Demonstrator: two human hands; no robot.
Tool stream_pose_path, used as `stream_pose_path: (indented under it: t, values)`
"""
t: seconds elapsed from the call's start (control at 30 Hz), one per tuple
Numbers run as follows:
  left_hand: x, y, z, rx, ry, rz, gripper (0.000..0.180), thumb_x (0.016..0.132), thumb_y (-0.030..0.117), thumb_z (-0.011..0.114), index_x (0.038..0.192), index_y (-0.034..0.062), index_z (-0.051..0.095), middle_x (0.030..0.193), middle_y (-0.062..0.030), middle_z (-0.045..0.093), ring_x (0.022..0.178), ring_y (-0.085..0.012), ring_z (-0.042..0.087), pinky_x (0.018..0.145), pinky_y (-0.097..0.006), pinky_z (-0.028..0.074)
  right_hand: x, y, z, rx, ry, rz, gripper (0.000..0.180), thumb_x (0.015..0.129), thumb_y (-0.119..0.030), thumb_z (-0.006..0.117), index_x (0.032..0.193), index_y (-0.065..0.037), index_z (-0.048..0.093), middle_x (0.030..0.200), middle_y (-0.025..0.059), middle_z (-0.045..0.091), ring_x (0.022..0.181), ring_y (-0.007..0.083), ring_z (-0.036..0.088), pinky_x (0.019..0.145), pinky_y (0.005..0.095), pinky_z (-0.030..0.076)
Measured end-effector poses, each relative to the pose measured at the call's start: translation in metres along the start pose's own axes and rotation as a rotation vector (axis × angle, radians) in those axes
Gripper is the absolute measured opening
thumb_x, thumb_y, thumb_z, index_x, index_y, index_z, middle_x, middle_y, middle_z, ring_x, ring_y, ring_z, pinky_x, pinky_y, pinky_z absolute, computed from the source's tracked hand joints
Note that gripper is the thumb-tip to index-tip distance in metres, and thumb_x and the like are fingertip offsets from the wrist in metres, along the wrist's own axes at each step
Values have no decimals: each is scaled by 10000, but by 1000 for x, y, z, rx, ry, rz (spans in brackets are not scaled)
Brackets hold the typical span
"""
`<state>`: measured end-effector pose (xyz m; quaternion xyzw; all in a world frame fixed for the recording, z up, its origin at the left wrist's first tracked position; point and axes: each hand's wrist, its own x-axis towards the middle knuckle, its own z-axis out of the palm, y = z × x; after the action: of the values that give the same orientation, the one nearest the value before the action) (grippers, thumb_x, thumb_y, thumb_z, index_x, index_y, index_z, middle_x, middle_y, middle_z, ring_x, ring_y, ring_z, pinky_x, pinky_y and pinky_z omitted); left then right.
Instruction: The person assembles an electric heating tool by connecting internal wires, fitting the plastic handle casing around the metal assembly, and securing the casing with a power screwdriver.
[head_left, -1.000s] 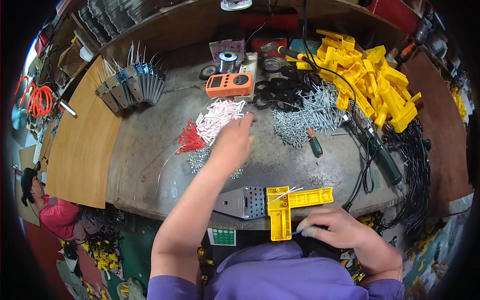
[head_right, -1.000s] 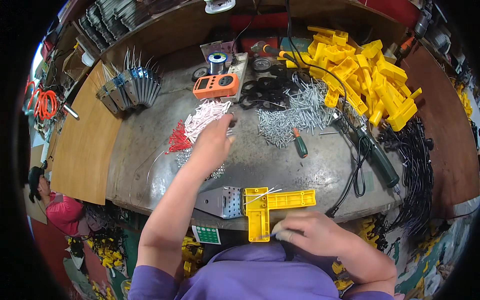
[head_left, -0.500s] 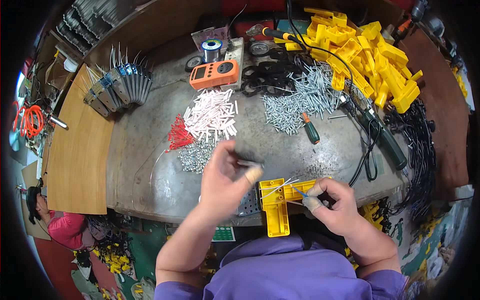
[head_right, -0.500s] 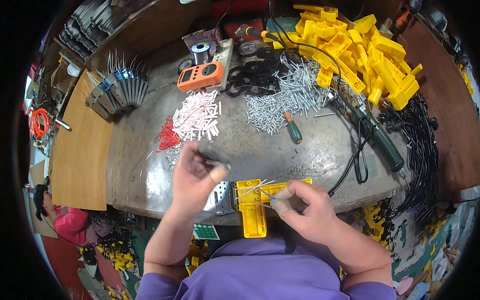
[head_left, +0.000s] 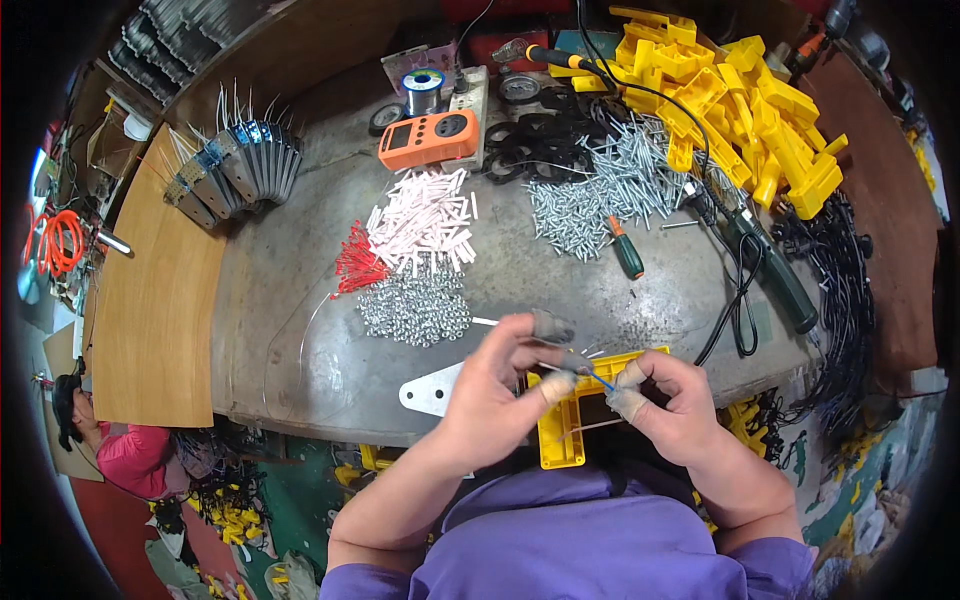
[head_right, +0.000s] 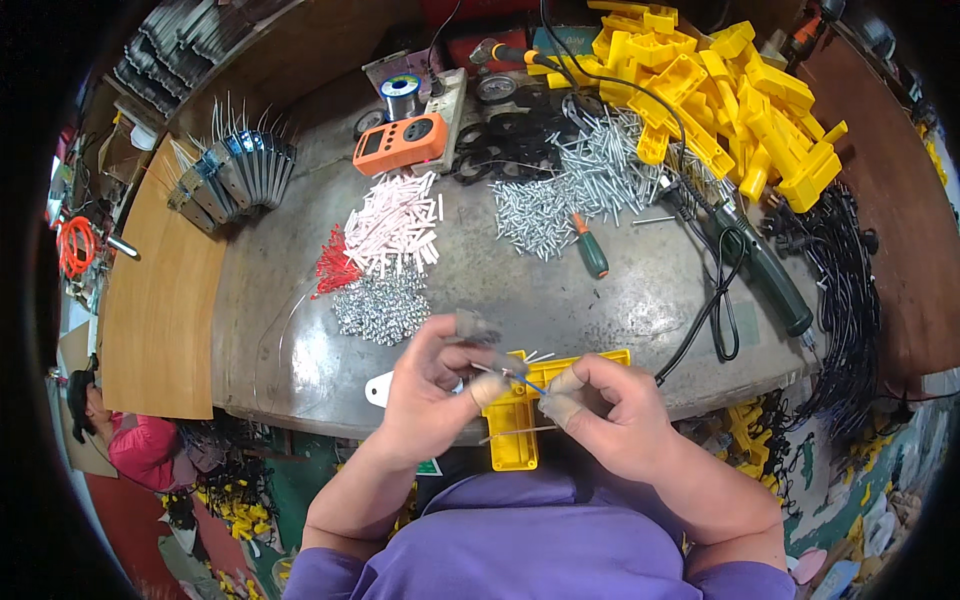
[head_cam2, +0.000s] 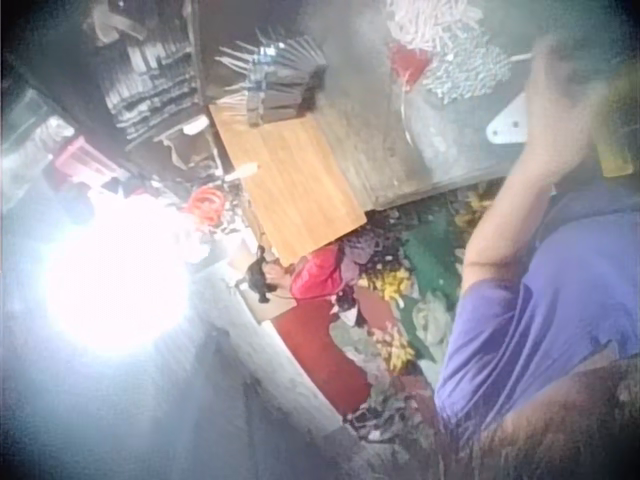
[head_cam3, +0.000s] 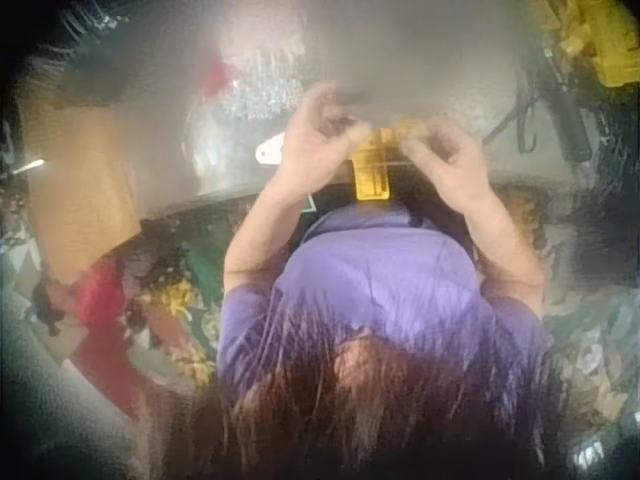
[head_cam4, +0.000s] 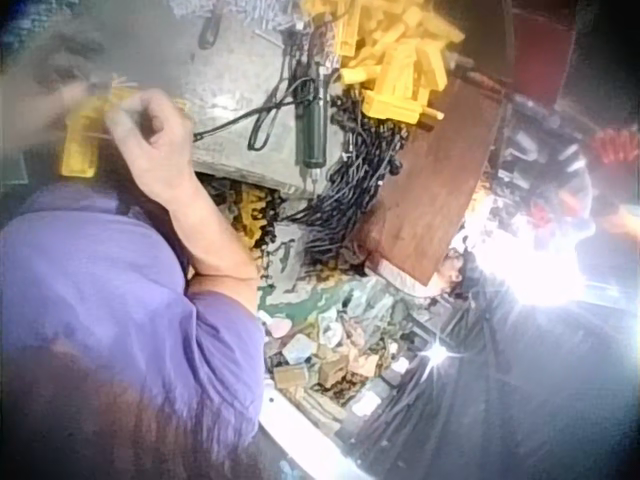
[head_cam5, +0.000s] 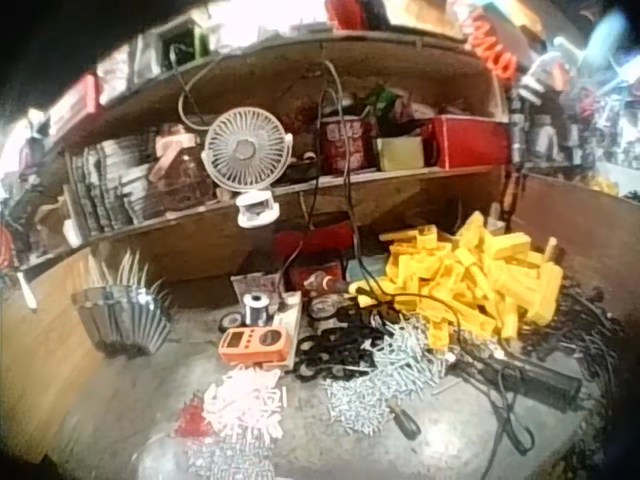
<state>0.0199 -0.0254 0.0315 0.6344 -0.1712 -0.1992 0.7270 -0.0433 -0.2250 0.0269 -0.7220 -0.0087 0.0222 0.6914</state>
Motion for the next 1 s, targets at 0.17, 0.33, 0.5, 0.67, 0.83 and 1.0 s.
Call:
stream_pose_path:
  t: [0.17,0.33,0.5,0.67,0.83,1.0]
  values:
    - [-7,-4,5,-150,-22,-4,444,865,-8,651,1224,15,390,1098,-105,558,1042,-176,589,905,-318,480,-2,-1,-2,-25,-28,5,76,838,-60,673,862,0,632,709,-10,610,607,21,511,534,207,405]
    - [-8,7,3,-101,-54,-26,442,853,11,676,1204,33,408,1042,-75,563,991,-131,567,863,-285,470,-1,-7,-3,-93,-48,-24,98,833,-61,676,889,14,647,741,27,642,649,55,575,583,235,459]
    - [-5,11,-5,-218,-331,-238,462,828,9,701,1197,50,426,1024,-57,559,953,-109,549,853,-263,463,-1,-6,-5,-183,-123,-221,101,812,-38,673,898,11,654,763,68,656,677,112,617,610,263,480]
    - [-9,10,6,-217,-41,-131,468,762,11,771,1100,40,448,967,-61,609,932,-146,617,843,-296,501,-8,-7,-3,-123,-26,-142,75,802,-37,675,855,1,637,740,68,657,618,108,610,567,247,465]
    - [-14,0,14,-333,93,-23,515,751,-5,772,1119,45,416,982,-83,601,920,-160,620,845,-308,509,-9,-4,3,-231,96,-272,81,791,-38,686,816,-6,616,696,61,651,558,109,608,514,236,450]
    - [-17,-2,23,-391,174,69,533,752,5,777,1118,48,392,1000,-99,589,910,-167,621,842,-306,514,-4,-8,10,-350,151,-470,101,752,-26,703,803,-19,616,701,92,657,579,188,655,507,281,479]
